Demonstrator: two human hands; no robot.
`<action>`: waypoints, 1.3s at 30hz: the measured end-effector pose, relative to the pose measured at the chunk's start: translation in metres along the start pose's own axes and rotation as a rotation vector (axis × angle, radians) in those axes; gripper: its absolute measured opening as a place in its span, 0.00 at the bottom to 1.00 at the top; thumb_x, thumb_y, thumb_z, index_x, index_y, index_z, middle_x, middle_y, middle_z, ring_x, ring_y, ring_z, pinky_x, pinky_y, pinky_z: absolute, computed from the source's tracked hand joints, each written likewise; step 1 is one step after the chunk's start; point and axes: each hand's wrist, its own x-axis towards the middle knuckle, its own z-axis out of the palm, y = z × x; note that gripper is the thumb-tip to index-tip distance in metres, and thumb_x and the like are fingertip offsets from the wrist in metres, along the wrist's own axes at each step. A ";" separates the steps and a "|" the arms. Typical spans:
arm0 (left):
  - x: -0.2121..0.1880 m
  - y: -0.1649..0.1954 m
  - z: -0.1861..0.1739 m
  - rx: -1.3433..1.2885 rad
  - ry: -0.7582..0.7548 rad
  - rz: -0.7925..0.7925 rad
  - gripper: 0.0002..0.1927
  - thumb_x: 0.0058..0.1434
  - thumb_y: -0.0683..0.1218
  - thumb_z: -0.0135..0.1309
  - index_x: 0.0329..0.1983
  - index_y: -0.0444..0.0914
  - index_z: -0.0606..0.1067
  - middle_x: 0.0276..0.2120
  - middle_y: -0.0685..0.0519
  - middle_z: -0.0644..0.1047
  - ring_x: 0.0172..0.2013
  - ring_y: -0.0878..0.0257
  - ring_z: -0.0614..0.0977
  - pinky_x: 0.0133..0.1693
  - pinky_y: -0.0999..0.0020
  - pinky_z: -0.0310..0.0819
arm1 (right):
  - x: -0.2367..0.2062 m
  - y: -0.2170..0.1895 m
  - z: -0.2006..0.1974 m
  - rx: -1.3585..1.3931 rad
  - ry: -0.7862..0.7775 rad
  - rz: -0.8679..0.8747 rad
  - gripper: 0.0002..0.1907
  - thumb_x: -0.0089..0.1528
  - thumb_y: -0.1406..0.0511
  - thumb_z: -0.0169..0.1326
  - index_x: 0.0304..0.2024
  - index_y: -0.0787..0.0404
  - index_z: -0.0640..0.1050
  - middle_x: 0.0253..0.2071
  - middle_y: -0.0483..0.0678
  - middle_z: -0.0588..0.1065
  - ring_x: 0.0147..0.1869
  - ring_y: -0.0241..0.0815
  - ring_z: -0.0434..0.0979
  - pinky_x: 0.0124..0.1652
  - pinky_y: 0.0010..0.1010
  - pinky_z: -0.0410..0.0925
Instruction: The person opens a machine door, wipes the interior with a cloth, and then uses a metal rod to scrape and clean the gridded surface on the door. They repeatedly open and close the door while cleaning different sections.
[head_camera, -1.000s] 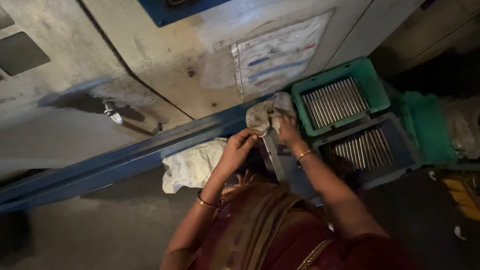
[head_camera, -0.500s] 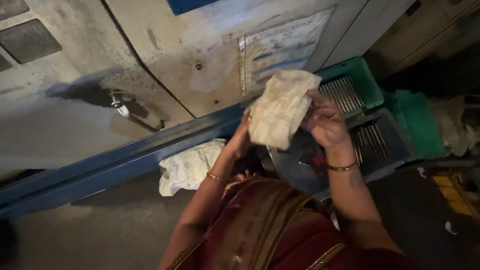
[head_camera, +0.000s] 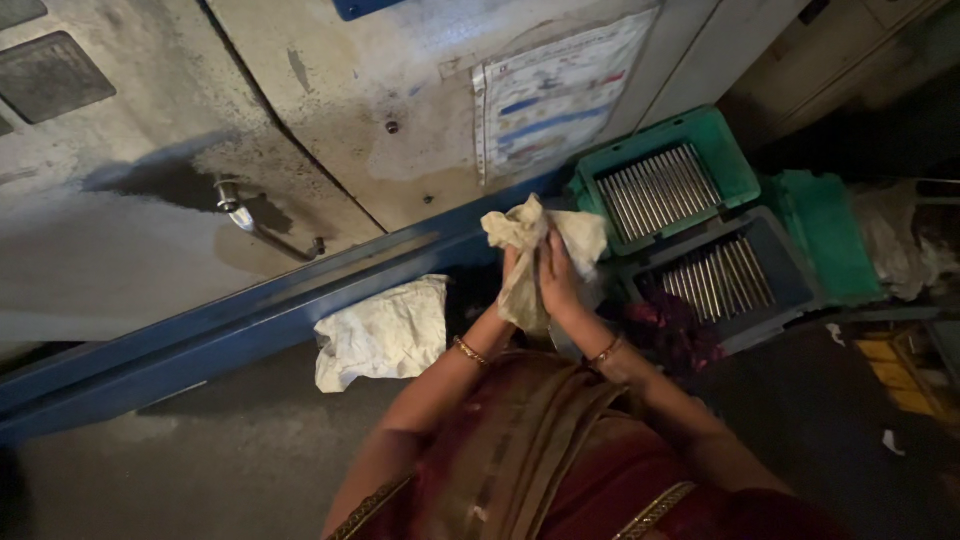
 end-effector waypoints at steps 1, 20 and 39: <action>0.001 0.004 -0.001 0.053 -0.014 0.040 0.18 0.75 0.49 0.49 0.62 0.35 0.70 0.51 0.52 0.75 0.48 0.64 0.79 0.47 0.67 0.77 | 0.003 -0.015 -0.005 -0.063 -0.087 0.013 0.30 0.75 0.56 0.37 0.75 0.64 0.57 0.73 0.62 0.62 0.72 0.62 0.65 0.65 0.45 0.61; -0.031 0.009 -0.042 -0.401 -0.116 -0.425 0.27 0.78 0.48 0.45 0.76 0.34 0.59 0.61 0.45 0.72 0.54 0.60 0.78 0.53 0.69 0.77 | 0.015 -0.082 -0.016 -0.010 -0.136 -0.122 0.52 0.67 0.33 0.35 0.78 0.61 0.45 0.79 0.63 0.41 0.82 0.60 0.48 0.74 0.51 0.46; 0.034 0.015 -0.009 -0.009 -0.060 -0.163 0.12 0.74 0.46 0.55 0.51 0.32 0.72 0.42 0.53 0.76 0.39 0.65 0.78 0.40 0.68 0.76 | 0.023 -0.073 -0.049 -0.245 -0.240 -0.111 0.29 0.73 0.49 0.41 0.62 0.64 0.74 0.70 0.58 0.67 0.66 0.61 0.74 0.61 0.51 0.69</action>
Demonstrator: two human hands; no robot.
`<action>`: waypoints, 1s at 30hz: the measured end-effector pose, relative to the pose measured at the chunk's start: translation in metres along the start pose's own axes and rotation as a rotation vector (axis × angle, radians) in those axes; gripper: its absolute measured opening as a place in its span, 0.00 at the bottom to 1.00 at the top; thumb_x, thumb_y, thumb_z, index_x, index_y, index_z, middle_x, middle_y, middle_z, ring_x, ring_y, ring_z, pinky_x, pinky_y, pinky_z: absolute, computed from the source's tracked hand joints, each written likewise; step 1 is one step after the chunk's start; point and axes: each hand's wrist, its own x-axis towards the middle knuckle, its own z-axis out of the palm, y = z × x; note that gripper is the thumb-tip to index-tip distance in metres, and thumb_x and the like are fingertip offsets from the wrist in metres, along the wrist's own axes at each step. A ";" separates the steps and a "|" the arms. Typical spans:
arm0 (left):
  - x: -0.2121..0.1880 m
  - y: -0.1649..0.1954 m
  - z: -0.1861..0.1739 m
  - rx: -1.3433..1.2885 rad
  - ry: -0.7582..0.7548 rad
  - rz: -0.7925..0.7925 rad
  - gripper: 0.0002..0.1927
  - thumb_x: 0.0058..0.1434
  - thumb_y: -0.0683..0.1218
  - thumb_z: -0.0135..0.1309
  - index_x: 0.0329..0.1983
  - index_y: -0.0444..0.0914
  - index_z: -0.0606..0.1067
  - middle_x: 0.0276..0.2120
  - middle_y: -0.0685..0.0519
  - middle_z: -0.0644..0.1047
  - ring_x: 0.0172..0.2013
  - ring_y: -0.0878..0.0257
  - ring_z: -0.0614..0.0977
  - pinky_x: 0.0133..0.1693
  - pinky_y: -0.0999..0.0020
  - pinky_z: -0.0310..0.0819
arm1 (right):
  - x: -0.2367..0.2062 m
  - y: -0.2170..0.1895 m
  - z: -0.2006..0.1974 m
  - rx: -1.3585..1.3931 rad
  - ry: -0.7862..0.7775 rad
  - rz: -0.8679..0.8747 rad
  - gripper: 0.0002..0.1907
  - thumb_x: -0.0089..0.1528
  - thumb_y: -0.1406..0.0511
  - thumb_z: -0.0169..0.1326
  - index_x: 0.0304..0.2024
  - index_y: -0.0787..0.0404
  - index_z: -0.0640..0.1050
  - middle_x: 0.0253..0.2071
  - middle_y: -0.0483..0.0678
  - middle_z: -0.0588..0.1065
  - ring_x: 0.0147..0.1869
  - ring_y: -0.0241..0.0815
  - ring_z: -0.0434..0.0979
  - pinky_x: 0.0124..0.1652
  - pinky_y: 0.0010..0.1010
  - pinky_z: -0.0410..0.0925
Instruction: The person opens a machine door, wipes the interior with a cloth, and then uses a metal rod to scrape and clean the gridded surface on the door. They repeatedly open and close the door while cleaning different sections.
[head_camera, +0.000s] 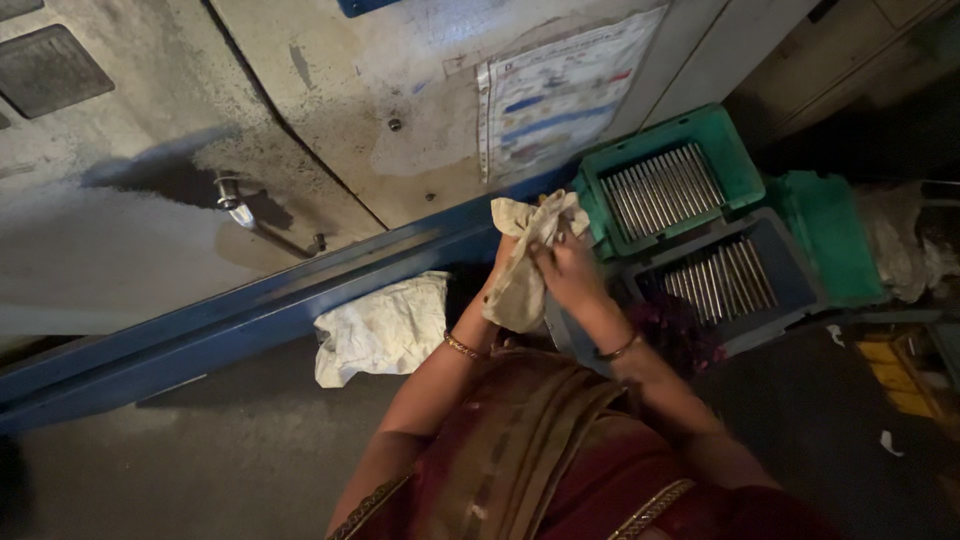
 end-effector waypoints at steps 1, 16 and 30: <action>0.000 0.006 -0.003 0.131 0.053 0.003 0.12 0.72 0.47 0.54 0.49 0.33 0.72 0.38 0.52 0.76 0.34 0.64 0.78 0.35 0.68 0.77 | 0.001 0.008 -0.005 0.099 -0.030 -0.004 0.27 0.72 0.49 0.45 0.59 0.63 0.77 0.69 0.57 0.69 0.66 0.59 0.75 0.61 0.49 0.70; -0.034 0.023 0.028 1.626 -0.159 -0.071 0.42 0.55 0.60 0.62 0.67 0.34 0.65 0.65 0.36 0.64 0.69 0.36 0.54 0.63 0.31 0.41 | -0.007 0.068 0.021 1.669 -0.003 0.553 0.30 0.69 0.61 0.51 0.72 0.57 0.62 0.68 0.51 0.68 0.67 0.47 0.72 0.62 0.41 0.69; -0.065 0.102 0.038 1.380 -0.199 -0.108 0.20 0.65 0.51 0.51 0.60 0.43 0.76 0.64 0.48 0.72 0.67 0.50 0.68 0.67 0.39 0.42 | 0.028 0.113 0.039 0.500 0.190 0.320 0.08 0.69 0.69 0.53 0.47 0.66 0.80 0.37 0.48 0.80 0.39 0.36 0.78 0.40 0.26 0.70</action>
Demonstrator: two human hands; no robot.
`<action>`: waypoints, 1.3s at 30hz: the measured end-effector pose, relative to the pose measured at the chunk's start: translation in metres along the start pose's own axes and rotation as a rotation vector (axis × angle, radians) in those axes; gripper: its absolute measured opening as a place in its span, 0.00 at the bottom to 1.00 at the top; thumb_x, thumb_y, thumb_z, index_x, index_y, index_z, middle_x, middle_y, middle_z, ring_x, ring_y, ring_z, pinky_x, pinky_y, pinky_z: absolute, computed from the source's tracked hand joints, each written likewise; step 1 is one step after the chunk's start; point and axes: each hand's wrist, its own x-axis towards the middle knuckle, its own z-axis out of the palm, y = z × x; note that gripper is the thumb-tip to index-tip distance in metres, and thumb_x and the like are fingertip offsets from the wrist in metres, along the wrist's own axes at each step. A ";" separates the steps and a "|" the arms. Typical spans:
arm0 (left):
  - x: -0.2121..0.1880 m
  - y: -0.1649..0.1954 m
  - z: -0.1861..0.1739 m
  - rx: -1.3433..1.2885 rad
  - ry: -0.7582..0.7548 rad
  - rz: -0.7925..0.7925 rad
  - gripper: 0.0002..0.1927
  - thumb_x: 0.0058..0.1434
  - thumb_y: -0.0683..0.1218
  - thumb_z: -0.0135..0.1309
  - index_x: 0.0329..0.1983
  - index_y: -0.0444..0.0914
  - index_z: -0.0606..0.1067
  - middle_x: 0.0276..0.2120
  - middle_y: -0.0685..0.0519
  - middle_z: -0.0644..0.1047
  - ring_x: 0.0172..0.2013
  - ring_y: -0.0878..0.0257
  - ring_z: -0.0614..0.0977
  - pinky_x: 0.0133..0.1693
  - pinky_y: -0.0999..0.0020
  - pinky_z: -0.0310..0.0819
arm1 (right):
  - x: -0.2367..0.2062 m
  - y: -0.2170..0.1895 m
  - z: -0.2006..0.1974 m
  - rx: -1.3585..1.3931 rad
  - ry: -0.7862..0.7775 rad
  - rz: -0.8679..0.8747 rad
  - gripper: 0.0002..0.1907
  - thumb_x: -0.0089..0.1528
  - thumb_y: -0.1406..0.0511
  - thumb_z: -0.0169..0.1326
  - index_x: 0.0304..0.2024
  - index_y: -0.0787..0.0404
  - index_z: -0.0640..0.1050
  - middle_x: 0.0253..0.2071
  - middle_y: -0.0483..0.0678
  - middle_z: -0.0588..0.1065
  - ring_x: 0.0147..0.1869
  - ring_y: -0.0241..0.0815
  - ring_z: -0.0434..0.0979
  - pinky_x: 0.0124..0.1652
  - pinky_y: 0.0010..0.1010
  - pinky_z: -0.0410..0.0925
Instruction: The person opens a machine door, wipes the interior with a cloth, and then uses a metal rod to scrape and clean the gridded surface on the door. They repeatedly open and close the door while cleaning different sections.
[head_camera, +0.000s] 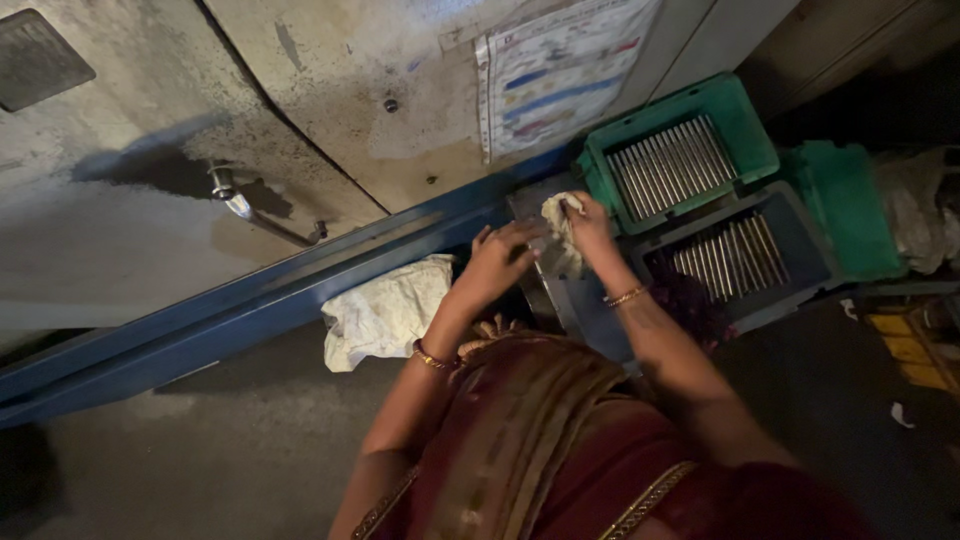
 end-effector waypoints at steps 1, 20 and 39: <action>-0.002 0.003 -0.005 -0.003 0.011 -0.005 0.20 0.66 0.50 0.52 0.59 0.42 0.76 0.61 0.47 0.74 0.65 0.50 0.71 0.67 0.41 0.45 | 0.000 -0.001 0.000 -0.071 -0.021 -0.031 0.08 0.69 0.68 0.52 0.46 0.66 0.79 0.36 0.48 0.80 0.39 0.36 0.78 0.39 0.27 0.70; -0.002 0.036 -0.002 -0.093 0.012 0.065 0.17 0.64 0.43 0.54 0.56 0.36 0.77 0.48 0.40 0.81 0.49 0.44 0.81 0.53 0.55 0.73 | 0.027 -0.007 -0.003 -1.282 -0.388 -0.248 0.30 0.57 0.58 0.58 0.63 0.48 0.73 0.73 0.50 0.57 0.76 0.62 0.48 0.66 0.64 0.43; 0.044 0.055 0.056 -0.128 -0.294 0.183 0.17 0.69 0.47 0.52 0.59 0.36 0.75 0.51 0.43 0.80 0.46 0.53 0.83 0.49 0.62 0.76 | -0.125 0.057 -0.221 -0.739 -0.472 0.495 0.40 0.60 0.50 0.61 0.68 0.63 0.66 0.67 0.59 0.70 0.68 0.54 0.70 0.62 0.41 0.65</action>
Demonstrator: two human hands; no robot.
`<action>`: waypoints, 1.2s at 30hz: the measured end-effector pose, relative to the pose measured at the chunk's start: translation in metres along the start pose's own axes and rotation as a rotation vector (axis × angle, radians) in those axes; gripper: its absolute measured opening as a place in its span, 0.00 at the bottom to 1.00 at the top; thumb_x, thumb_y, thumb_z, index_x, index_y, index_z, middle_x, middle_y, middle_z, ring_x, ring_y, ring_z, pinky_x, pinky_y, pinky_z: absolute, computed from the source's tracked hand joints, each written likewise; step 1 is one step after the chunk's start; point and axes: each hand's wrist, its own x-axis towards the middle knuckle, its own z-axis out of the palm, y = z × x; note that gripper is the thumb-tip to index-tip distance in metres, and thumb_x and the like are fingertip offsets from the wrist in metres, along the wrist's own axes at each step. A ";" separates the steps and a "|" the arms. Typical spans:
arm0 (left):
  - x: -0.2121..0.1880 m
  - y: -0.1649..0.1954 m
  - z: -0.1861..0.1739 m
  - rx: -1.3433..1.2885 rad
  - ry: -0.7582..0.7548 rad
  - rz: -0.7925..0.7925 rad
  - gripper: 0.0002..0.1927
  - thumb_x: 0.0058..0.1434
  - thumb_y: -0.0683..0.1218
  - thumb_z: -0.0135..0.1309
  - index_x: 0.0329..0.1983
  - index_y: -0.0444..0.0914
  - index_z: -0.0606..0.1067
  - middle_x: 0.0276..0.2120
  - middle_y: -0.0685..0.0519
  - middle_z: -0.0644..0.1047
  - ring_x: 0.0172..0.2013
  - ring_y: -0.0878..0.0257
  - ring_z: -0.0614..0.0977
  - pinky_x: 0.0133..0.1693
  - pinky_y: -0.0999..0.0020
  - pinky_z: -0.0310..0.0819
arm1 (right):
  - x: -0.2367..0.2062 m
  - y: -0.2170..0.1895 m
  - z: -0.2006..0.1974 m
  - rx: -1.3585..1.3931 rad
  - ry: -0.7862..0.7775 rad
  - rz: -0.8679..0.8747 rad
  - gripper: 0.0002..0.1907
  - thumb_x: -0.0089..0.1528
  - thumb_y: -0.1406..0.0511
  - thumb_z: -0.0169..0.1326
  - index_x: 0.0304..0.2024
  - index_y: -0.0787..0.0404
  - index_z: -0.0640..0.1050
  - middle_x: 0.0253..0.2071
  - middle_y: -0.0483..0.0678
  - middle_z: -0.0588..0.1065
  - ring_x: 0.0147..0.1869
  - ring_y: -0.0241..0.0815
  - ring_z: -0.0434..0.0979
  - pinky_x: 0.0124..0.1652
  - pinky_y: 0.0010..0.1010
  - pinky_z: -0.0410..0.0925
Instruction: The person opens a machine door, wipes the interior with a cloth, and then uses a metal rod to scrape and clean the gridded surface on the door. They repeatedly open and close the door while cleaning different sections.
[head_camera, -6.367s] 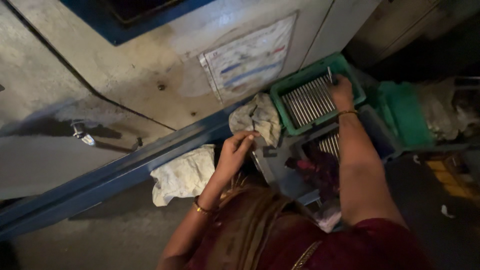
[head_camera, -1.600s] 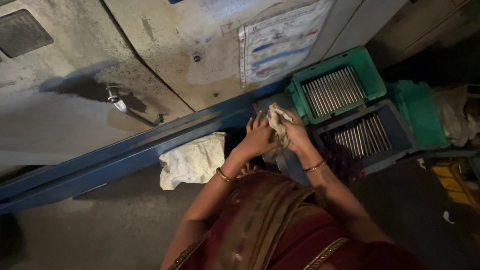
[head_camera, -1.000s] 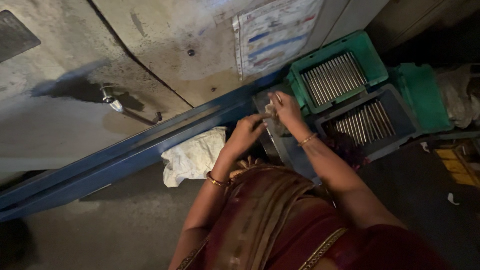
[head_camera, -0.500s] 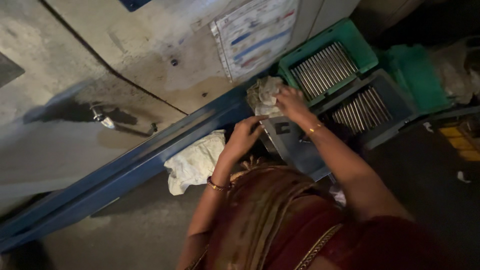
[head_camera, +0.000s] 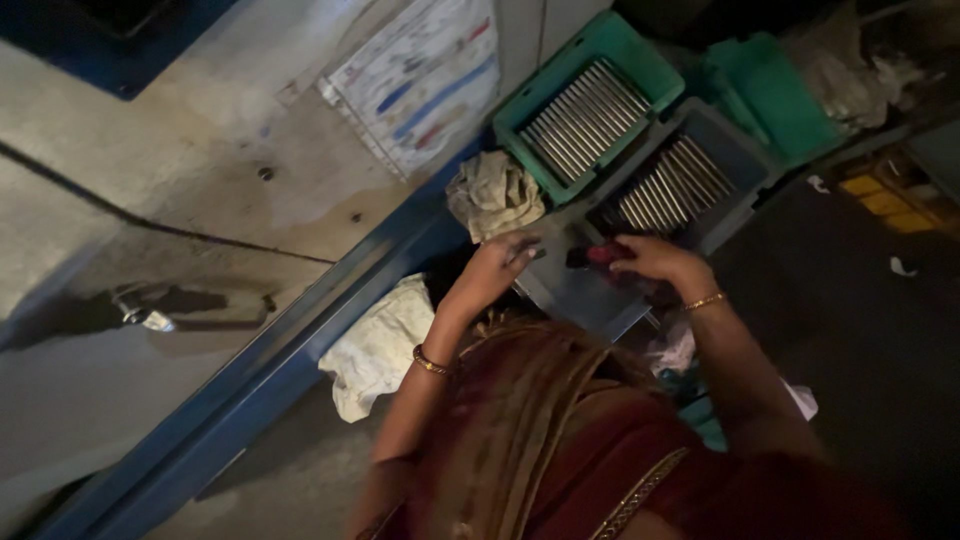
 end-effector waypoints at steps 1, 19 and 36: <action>0.003 0.000 0.003 -0.013 -0.023 -0.027 0.18 0.69 0.47 0.52 0.60 0.36 0.75 0.52 0.43 0.80 0.45 0.53 0.82 0.48 0.62 0.76 | -0.001 0.003 0.001 0.031 0.041 0.013 0.38 0.60 0.52 0.61 0.67 0.63 0.67 0.66 0.58 0.70 0.67 0.54 0.71 0.62 0.41 0.65; 0.052 -0.096 0.080 -1.125 -0.116 -0.117 0.30 0.70 0.49 0.51 0.74 0.41 0.60 0.65 0.51 0.67 0.61 0.58 0.71 0.61 0.62 0.66 | 0.006 -0.041 -0.113 0.558 0.716 -0.040 0.14 0.71 0.62 0.54 0.53 0.64 0.78 0.54 0.57 0.79 0.57 0.52 0.79 0.54 0.40 0.71; -0.005 -0.119 0.038 -1.222 0.010 -0.163 0.32 0.69 0.50 0.55 0.74 0.41 0.61 0.64 0.50 0.67 0.60 0.56 0.70 0.57 0.59 0.67 | 0.029 -0.003 -0.040 -0.247 0.246 0.410 0.17 0.64 0.62 0.52 0.53 0.58 0.81 0.57 0.57 0.77 0.60 0.59 0.77 0.55 0.52 0.70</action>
